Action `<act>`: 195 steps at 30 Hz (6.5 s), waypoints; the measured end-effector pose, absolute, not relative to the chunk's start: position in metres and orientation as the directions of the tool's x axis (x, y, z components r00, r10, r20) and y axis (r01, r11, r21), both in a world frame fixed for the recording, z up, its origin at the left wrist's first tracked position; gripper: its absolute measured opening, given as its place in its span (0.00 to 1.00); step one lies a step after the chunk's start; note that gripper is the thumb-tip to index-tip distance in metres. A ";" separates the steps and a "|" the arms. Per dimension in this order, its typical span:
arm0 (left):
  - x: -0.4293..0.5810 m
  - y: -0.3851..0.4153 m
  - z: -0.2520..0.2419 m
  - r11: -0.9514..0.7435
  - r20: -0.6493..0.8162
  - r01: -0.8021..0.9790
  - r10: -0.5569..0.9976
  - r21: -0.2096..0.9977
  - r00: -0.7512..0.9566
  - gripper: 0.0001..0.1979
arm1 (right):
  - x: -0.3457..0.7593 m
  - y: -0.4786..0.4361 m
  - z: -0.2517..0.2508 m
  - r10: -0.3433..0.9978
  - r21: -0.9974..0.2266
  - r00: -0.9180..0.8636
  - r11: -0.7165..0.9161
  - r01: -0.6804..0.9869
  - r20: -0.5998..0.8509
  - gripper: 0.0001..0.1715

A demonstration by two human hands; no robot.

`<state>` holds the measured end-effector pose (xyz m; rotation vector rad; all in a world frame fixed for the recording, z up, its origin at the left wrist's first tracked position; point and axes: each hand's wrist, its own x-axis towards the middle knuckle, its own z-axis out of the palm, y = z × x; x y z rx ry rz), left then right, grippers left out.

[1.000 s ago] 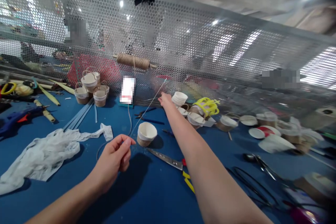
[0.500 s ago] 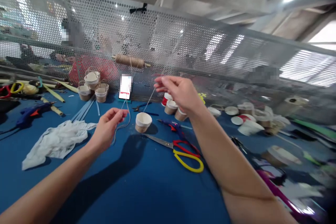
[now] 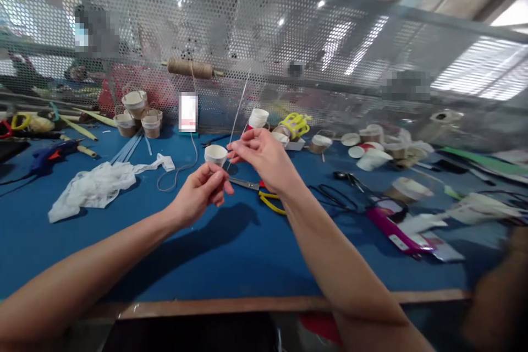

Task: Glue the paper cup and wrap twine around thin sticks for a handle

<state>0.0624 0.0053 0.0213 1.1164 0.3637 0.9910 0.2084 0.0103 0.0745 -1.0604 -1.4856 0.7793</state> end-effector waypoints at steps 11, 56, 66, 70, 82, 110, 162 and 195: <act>0.054 0.018 0.016 -0.097 0.305 -0.367 0.768 0.925 0.564 0.08 | 0.199 0.014 0.093 0.888 -0.823 -0.291 0.445 0.353 0.356 0.06; 0.052 0.023 0.003 -0.318 0.294 -0.043 0.804 0.947 0.517 0.05 | 0.200 0.000 0.087 0.868 -0.694 -0.297 0.496 0.522 0.398 0.03; 0.054 0.027 0.019 -0.318 0.359 -0.169 0.784 0.933 0.506 0.04 | 0.199 -0.001 0.088 0.833 -0.606 -0.303 0.547 0.578 0.464 0.04; 0.053 0.030 0.021 -0.394 0.378 -0.091 0.754 0.915 0.537 0.06 | 0.199 -0.002 0.090 0.830 -0.595 -0.308 0.550 0.586 0.465 0.04; 0.047 0.032 0.022 -0.453 0.352 0.036 0.738 0.891 0.575 0.08 | 0.203 -0.001 0.094 0.851 -0.740 -0.255 0.525 0.421 0.459 0.09; 0.049 0.032 0.020 -0.434 0.336 0.023 0.728 0.900 0.598 0.10 | 0.204 -0.001 0.093 0.868 -0.758 -0.364 0.480 0.441 0.338 0.04; 0.041 0.037 0.024 -0.342 0.252 -0.007 0.678 0.940 0.690 0.05 | 0.203 -0.004 0.095 0.875 -0.730 -0.366 0.472 0.494 0.317 0.01; 0.053 0.029 0.016 -0.379 0.324 -0.029 0.747 0.925 0.581 0.06 | 0.201 -0.005 0.095 0.865 -0.623 -0.302 0.499 0.603 0.401 0.02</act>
